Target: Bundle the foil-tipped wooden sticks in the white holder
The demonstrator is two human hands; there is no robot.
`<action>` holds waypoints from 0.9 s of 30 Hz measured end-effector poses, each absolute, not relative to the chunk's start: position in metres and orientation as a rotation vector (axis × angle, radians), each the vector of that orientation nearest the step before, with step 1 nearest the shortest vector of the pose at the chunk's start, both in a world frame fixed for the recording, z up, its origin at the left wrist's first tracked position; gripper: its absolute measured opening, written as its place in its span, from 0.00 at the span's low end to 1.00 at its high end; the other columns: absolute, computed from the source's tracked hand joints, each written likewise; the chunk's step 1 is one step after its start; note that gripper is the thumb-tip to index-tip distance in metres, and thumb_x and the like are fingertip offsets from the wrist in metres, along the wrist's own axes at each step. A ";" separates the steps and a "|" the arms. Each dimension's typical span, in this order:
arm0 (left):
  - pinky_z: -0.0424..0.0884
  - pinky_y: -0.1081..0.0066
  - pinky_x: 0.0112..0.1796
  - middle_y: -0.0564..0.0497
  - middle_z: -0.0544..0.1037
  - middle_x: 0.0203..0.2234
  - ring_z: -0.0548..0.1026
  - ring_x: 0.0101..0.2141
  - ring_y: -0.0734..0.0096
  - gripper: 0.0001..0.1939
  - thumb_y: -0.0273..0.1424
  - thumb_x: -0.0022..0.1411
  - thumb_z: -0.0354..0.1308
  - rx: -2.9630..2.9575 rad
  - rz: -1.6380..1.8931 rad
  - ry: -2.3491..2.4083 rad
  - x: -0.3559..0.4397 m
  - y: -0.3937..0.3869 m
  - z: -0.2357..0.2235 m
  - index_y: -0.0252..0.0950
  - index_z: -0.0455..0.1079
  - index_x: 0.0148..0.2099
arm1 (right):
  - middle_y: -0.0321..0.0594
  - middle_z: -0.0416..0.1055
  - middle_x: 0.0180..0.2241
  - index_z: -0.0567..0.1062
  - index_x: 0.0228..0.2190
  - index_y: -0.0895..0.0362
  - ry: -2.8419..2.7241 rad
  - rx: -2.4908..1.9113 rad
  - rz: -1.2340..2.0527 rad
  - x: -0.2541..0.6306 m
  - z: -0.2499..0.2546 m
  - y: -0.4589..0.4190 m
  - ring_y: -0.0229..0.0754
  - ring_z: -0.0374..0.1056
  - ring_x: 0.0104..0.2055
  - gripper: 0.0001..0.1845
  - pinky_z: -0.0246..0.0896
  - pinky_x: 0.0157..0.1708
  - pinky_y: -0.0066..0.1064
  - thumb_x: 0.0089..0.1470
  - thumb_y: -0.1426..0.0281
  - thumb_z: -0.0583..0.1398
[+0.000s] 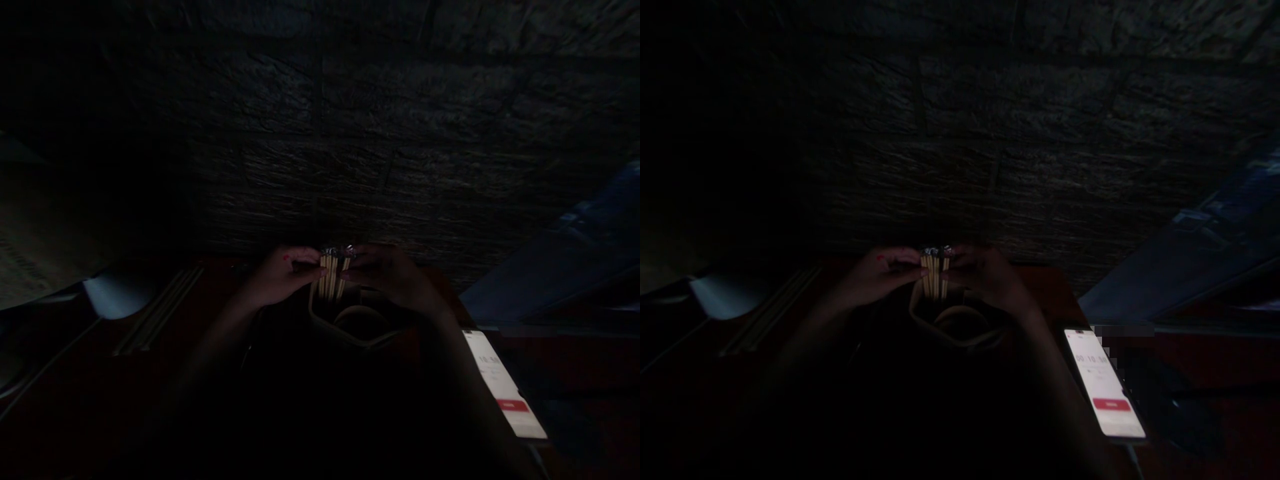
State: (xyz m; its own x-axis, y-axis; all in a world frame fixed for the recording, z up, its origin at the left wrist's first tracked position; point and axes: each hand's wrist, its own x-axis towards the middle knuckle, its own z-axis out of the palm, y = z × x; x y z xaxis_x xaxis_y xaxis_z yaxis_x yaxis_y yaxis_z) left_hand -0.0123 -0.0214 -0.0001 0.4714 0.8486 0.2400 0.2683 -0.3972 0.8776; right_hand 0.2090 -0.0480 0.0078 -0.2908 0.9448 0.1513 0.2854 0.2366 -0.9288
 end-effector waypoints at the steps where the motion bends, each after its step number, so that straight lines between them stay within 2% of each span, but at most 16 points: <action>1: 0.72 0.67 0.46 0.48 0.82 0.37 0.78 0.40 0.66 0.08 0.31 0.57 0.63 1.920 0.901 0.931 -0.011 -0.022 0.000 0.33 0.75 0.38 | 0.40 0.80 0.35 0.78 0.41 0.55 -1.763 -1.153 1.041 0.206 0.006 -0.047 0.44 0.76 0.39 0.19 0.69 0.38 0.33 0.46 0.64 0.68; 6: 0.72 0.68 0.45 0.49 0.82 0.35 0.78 0.39 0.67 0.06 0.29 0.57 0.62 1.972 0.941 0.895 -0.007 -0.021 -0.004 0.33 0.75 0.37 | 0.38 0.79 0.36 0.80 0.34 0.56 -1.842 -1.135 0.980 0.201 -0.001 -0.042 0.41 0.74 0.39 0.10 0.66 0.39 0.31 0.50 0.63 0.65; 11: 0.73 0.68 0.43 0.49 0.82 0.35 0.78 0.39 0.67 0.06 0.31 0.58 0.62 1.986 0.988 0.912 -0.005 -0.023 -0.004 0.34 0.75 0.37 | 0.37 0.78 0.32 0.80 0.33 0.56 -1.813 -1.149 0.959 0.203 0.000 -0.042 0.39 0.73 0.35 0.09 0.64 0.35 0.29 0.51 0.64 0.65; 16: 0.73 0.68 0.41 0.49 0.81 0.33 0.78 0.37 0.67 0.07 0.32 0.59 0.61 1.970 0.985 0.899 -0.005 -0.022 -0.004 0.33 0.75 0.36 | 0.36 0.78 0.33 0.79 0.32 0.56 -1.798 -1.084 0.943 0.202 0.005 -0.046 0.38 0.72 0.35 0.08 0.64 0.36 0.29 0.51 0.65 0.65; 27: 0.72 0.67 0.43 0.49 0.82 0.35 0.78 0.39 0.67 0.06 0.31 0.57 0.62 1.918 0.932 0.906 -0.004 -0.019 -0.008 0.34 0.76 0.37 | 0.36 0.77 0.31 0.79 0.31 0.56 -1.806 -1.095 0.908 0.202 -0.001 -0.043 0.38 0.71 0.33 0.07 0.64 0.34 0.29 0.50 0.66 0.65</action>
State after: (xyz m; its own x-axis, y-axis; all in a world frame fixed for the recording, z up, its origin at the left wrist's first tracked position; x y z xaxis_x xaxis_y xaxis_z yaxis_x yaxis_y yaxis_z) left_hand -0.0043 -0.0194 -0.0080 0.4720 0.8386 0.2718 0.2481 -0.4222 0.8719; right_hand 0.2017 -0.0430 -0.0010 -0.2879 0.9178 0.2735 0.3284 0.3628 -0.8721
